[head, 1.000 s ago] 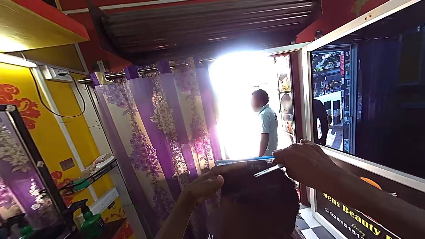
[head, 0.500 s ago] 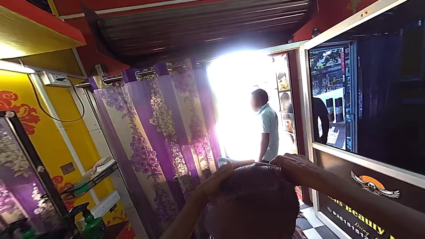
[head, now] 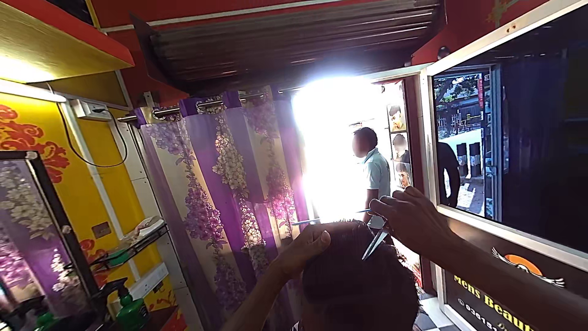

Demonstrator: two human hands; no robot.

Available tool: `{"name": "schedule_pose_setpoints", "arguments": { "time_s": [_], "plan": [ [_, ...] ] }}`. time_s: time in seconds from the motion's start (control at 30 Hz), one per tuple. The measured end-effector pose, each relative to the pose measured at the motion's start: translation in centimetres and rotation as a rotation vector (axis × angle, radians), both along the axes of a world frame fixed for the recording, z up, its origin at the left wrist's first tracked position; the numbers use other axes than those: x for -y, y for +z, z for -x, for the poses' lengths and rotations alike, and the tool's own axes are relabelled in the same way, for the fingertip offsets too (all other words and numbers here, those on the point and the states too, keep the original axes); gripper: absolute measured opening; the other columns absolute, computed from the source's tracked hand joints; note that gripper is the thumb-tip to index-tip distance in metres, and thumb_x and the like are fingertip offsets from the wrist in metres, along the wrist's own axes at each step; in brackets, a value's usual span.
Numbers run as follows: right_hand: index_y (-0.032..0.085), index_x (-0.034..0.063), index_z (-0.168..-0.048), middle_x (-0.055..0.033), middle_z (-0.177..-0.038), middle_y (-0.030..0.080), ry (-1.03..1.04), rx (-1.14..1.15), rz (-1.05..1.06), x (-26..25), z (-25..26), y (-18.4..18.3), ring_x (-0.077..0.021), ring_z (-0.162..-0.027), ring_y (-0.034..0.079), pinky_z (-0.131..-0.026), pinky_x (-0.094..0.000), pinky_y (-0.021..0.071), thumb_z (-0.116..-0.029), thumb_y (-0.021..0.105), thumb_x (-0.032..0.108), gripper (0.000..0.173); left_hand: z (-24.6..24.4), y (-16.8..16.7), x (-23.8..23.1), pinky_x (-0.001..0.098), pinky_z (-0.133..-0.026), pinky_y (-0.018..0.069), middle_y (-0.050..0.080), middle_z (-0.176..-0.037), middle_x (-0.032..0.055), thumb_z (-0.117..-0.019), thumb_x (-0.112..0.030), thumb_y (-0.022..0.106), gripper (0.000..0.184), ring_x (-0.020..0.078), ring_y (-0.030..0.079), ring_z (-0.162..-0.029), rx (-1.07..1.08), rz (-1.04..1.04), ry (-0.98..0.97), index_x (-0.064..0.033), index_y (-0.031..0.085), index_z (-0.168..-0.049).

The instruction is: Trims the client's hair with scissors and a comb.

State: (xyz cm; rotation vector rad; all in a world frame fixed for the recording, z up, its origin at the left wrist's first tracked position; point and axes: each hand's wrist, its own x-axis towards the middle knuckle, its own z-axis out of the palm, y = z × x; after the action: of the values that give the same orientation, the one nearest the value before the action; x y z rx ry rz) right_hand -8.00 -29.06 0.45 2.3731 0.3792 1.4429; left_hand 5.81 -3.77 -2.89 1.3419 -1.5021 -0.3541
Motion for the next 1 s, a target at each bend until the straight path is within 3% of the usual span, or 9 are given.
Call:
{"name": "schedule_pose_setpoints", "arguments": {
  "time_s": [0.23,0.33,0.4,0.5,0.7,0.77,0.83,0.93,1.0],
  "plan": [
    [0.07,0.0158,-0.086,0.0,-0.064,0.059,0.017,0.052,0.053,-0.9,1.9,2.9,-0.0218,-0.061,0.058,-0.063,-0.0404,0.0456,-0.0821,0.077,0.013,0.008,0.2,0.4,-1.0,0.0394,-0.109,0.0484,0.065,-0.134,0.0098,-0.1029,-0.062,0.039,0.071,0.0183,0.061,-0.125,0.183,0.035,0.059,-0.006,0.06,-0.14],
    [0.064,0.0167,-0.079,0.0016,-0.059,0.056,0.043,-0.087,-0.207,-1.2,3.1,4.4,-0.0189,-0.056,0.059,-0.056,-0.0422,0.0448,-0.0933,0.066,0.016,0.015,0.3,0.4,-1.5,0.0373,-0.108,0.0491,0.066,-0.133,0.0082,-0.1053,-0.057,0.04,0.064,0.0156,0.062,-0.123,0.226,0.041,0.087,-0.0066,0.06,-0.139],
    [0.068,0.0211,-0.084,0.0068,-0.063,0.063,0.091,-0.416,-0.525,-1.2,4.1,5.9,-0.0123,-0.059,0.062,-0.057,-0.0393,0.0491,-0.1052,0.057,0.027,0.024,0.3,0.4,-1.8,0.038,-0.108,0.0487,0.066,-0.132,0.0083,-0.1049,-0.057,0.04,0.064,0.0158,0.061,-0.124,0.232,0.042,0.113,-0.0062,0.062,-0.137],
    [0.073,0.0186,-0.086,0.0064,-0.065,0.068,0.263,-0.698,-0.754,-1.0,4.6,6.6,-0.0082,-0.056,0.059,-0.056,-0.0304,0.0484,-0.1068,0.053,0.029,0.031,0.3,0.2,-2.1,0.0377,-0.106,0.0507,0.068,-0.128,0.0074,-0.1028,-0.062,0.041,0.067,0.0152,0.063,-0.12,0.209,0.025,0.159,-0.0082,0.062,-0.137],
    [0.071,0.023,-0.086,0.0092,-0.061,0.061,0.285,-0.403,-0.723,-0.7,6.8,4.8,-0.0068,-0.054,0.057,-0.052,-0.0323,0.0476,-0.1067,0.05,0.034,0.031,0.5,1.0,-2.9,0.0434,-0.106,0.0484,0.059,-0.145,-0.0005,-0.098,-0.075,0.026,0.078,0.0198,0.057,-0.131,-0.007,0.208,0.516,-0.0184,0.058,-0.142],
    [0.064,0.0276,-0.084,0.014,-0.061,0.054,0.288,-0.147,-0.553,0.0,8.1,2.6,-0.0022,-0.053,0.053,-0.047,-0.0276,0.0452,-0.1043,0.043,0.043,0.033,0.6,2.2,-5.4,0.0453,-0.11,0.0472,0.055,-0.149,0.0011,-0.1007,-0.071,0.025,0.075,0.024,0.056,-0.133,-0.094,0.318,0.53,-0.0185,0.051,-0.147],
    [0.064,0.0232,-0.087,0.0093,-0.065,0.052,0.26,0.018,-0.325,0.5,9.5,-0.9,-0.0074,-0.056,0.051,-0.05,-0.0304,0.0426,-0.104,0.044,0.04,0.031,0.4,2.0,-9.4,0.0449,-0.109,0.0485,0.061,-0.141,0.0086,-0.1039,-0.064,0.029,0.068,0.0274,0.06,-0.128,-0.177,0.332,0.573,-0.0133,0.055,-0.141],
    [0.064,0.0208,-0.092,0.0025,-0.069,0.057,0.002,0.011,-0.091,0.8,10.6,-5.6,-0.0188,-0.061,0.056,-0.057,-0.0381,0.043,-0.1039,0.05,0.033,0.022,-0.5,0.0,-13.8,0.0511,-0.112,0.0447,0.059,-0.139,0.0232,-0.0972,-0.064,0.051,0.063,0.0396,0.055,-0.132,-0.243,0.121,0.265,-0.006,0.063,-0.119],
    [0.059,0.0218,-0.085,0.0047,-0.065,0.053,-0.097,0.034,-0.061,0.1,9.7,-6.5,-0.0174,-0.058,0.053,-0.054,-0.0363,0.0405,-0.1013,0.051,0.031,0.02,-0.6,-0.6,-13.2,0.0469,-0.111,0.0461,0.061,-0.14,0.0172,-0.0947,-0.055,0.063,0.052,0.0331,0.056,-0.132,-0.252,-0.016,0.026,-0.0098,0.069,-0.118]
  ]
}}
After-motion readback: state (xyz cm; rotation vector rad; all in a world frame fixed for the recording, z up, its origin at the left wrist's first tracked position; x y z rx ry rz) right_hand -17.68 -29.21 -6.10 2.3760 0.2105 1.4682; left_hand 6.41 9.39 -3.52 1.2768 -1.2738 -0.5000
